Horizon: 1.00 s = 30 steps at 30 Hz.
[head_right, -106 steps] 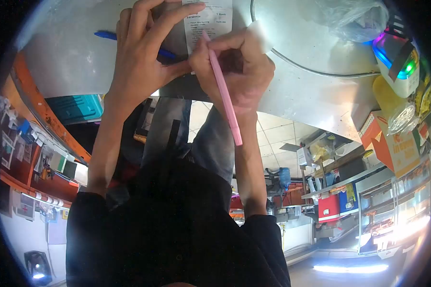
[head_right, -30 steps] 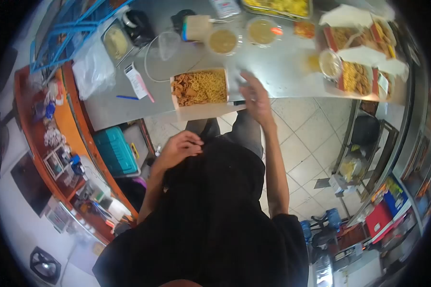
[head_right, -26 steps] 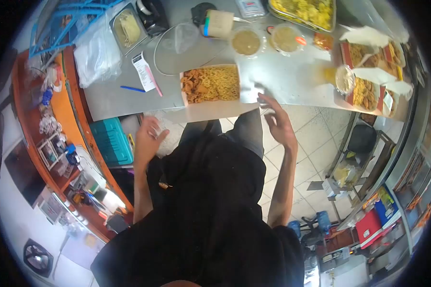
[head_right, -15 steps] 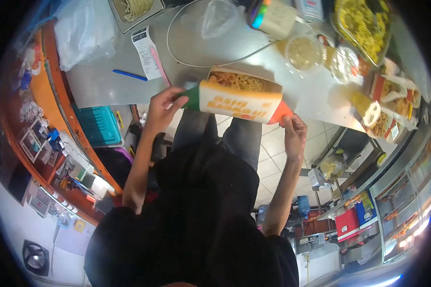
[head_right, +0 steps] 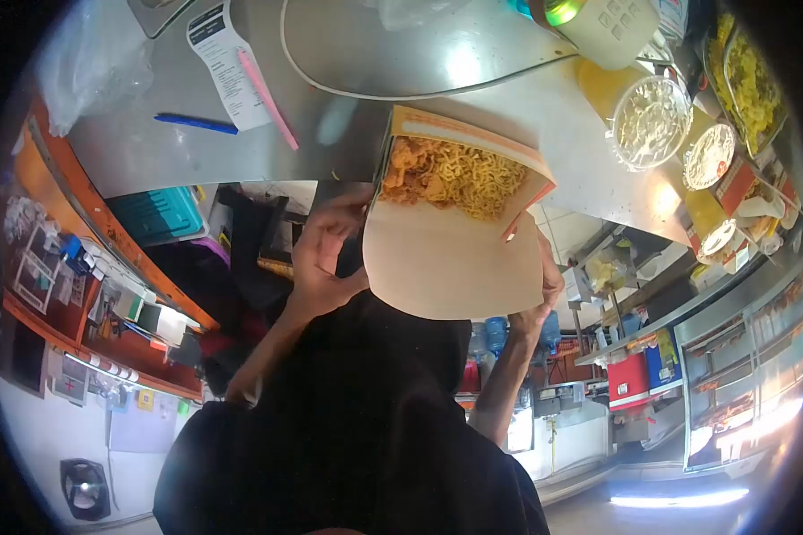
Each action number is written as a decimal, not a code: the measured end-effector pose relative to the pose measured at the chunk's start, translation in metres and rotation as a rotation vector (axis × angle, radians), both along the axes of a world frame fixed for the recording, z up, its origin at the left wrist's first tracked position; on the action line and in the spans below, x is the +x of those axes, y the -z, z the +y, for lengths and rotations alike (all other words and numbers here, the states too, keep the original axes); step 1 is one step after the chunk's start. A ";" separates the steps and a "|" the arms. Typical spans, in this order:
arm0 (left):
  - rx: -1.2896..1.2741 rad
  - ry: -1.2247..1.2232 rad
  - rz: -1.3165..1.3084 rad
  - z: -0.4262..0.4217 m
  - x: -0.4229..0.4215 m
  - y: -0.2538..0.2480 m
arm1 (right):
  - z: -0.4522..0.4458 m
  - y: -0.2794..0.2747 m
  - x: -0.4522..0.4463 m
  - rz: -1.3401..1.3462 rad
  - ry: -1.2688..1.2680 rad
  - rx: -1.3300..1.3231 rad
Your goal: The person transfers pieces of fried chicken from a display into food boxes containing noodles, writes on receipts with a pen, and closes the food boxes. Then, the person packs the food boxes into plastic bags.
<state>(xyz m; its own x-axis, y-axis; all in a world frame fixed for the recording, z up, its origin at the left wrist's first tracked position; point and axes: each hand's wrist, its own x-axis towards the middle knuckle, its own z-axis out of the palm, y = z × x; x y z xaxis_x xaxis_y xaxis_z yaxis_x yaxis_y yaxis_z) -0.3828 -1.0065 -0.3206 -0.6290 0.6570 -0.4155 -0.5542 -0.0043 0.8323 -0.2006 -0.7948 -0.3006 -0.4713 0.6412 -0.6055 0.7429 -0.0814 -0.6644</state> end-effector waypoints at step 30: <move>-0.436 -0.048 1.128 0.095 -0.046 0.059 | 0.012 0.057 -0.105 0.206 -0.473 0.966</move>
